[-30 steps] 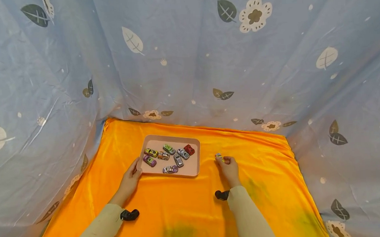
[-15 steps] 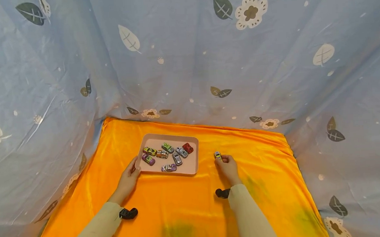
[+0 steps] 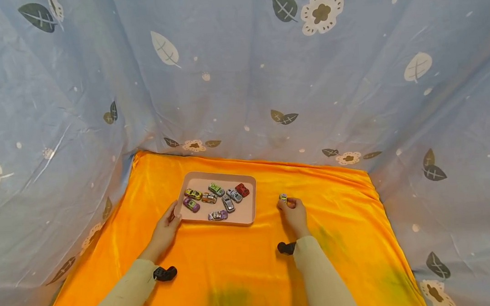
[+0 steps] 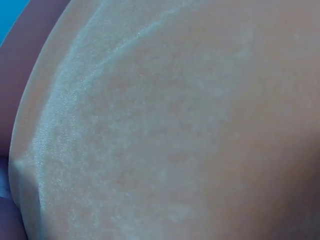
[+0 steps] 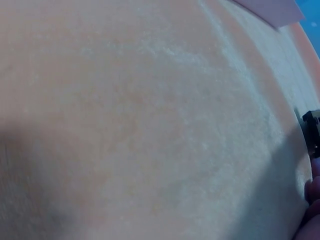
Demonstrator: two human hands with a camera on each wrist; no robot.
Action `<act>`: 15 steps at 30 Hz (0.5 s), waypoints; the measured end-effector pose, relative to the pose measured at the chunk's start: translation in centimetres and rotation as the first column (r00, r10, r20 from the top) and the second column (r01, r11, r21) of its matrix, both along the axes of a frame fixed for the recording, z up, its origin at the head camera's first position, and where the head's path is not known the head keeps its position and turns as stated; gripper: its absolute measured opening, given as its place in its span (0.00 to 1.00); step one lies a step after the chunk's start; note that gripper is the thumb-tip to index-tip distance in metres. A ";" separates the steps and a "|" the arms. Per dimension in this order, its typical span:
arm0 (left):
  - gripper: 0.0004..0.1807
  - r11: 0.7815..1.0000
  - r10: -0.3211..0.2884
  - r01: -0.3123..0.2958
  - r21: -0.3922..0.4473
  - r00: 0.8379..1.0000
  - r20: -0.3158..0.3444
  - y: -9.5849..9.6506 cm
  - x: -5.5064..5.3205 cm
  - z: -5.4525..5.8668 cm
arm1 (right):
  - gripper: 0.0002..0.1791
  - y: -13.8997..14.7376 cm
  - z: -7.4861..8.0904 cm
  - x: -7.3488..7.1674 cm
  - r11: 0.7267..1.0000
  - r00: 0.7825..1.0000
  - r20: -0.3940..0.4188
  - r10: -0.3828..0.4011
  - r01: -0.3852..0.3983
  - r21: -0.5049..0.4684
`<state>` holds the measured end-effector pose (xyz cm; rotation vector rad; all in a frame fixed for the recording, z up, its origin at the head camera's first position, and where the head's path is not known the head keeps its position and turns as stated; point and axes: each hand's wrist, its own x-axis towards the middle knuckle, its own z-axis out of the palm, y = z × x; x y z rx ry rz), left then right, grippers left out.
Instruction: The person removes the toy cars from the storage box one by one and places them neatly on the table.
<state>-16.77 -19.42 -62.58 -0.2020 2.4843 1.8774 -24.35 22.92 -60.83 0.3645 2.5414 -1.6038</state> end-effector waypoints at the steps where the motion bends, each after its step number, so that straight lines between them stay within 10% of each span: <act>1: 0.33 1.000 -0.003 0.003 0.000 1.000 0.002 0.0 0.0 -0.1 | 0.33 0.0 0.0 0.0 1.000 1.000 0.004 0.004 -0.004 0.001; 15: 0.33 1.000 -0.001 0.001 0.003 0.999 0.035 -0.1 0.0 0.0 | 0.35 0.0 0.3 0.0 1.000 0.999 0.027 0.020 -0.020 0.022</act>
